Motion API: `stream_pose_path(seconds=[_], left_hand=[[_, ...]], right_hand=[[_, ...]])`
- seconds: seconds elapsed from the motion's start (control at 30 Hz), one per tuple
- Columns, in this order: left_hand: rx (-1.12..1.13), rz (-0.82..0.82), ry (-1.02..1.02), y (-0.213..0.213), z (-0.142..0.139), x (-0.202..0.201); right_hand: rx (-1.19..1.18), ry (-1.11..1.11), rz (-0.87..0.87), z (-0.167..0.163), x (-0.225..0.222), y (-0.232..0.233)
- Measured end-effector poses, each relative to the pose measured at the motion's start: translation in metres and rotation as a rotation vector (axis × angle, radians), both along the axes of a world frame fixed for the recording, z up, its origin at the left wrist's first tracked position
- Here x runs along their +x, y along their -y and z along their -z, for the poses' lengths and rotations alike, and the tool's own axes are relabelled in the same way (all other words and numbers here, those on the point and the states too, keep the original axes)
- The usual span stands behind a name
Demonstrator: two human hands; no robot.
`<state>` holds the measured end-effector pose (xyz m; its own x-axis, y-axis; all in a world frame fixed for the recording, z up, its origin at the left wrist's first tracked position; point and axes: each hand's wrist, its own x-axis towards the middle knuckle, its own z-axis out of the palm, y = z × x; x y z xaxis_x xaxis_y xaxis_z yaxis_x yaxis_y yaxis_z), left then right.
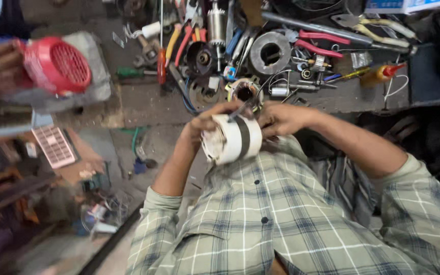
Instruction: The person holds a white cylindrical electrical component and uses pliers and a screwdriver to adjust wires and internal parts. The person repeatedly rotates the component, pulls wires, and manipulates small internal pieces while working at a cluttered bench.
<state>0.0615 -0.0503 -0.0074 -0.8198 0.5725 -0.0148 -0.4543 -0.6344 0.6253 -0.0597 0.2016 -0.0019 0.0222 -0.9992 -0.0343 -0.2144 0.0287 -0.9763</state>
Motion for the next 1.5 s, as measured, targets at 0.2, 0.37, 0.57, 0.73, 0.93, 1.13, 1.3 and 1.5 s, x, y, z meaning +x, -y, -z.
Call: stream_pose_path(seconds=[0.2,0.37,0.57,0.73,0.93,1.13,1.3,1.5], left_hand=[[-0.144,0.007,-0.081,-0.009,-0.003,-0.026],[0.001,-0.079,0.236,-0.024,-0.017,-0.021],[0.071,0.188,0.307,-0.076,-0.013,-0.041],[0.135,0.281,0.311,-0.146,-0.009,-0.043],[0.053,0.263,0.443,-0.265,0.017,-0.043],[0.003,0.339,0.216,-0.46,0.035,-0.071],[-0.051,0.391,0.399,-0.634,0.055,-0.098],[-0.169,0.27,0.347,-0.738,0.07,-0.109]], right_hand=[[0.099,0.074,0.214,-0.006,0.005,-0.022],[-0.051,-0.015,0.974,0.004,0.087,-0.039],[0.028,0.558,1.06,0.024,0.137,-0.09],[0.004,0.722,1.172,0.014,0.158,-0.154],[0.074,0.45,1.262,0.014,0.159,-0.276],[0.21,0.066,1.638,0.042,0.146,-0.514],[0.765,-0.394,1.921,0.077,0.144,-0.797],[1.031,-0.304,2.012,0.064,0.181,-0.983]])
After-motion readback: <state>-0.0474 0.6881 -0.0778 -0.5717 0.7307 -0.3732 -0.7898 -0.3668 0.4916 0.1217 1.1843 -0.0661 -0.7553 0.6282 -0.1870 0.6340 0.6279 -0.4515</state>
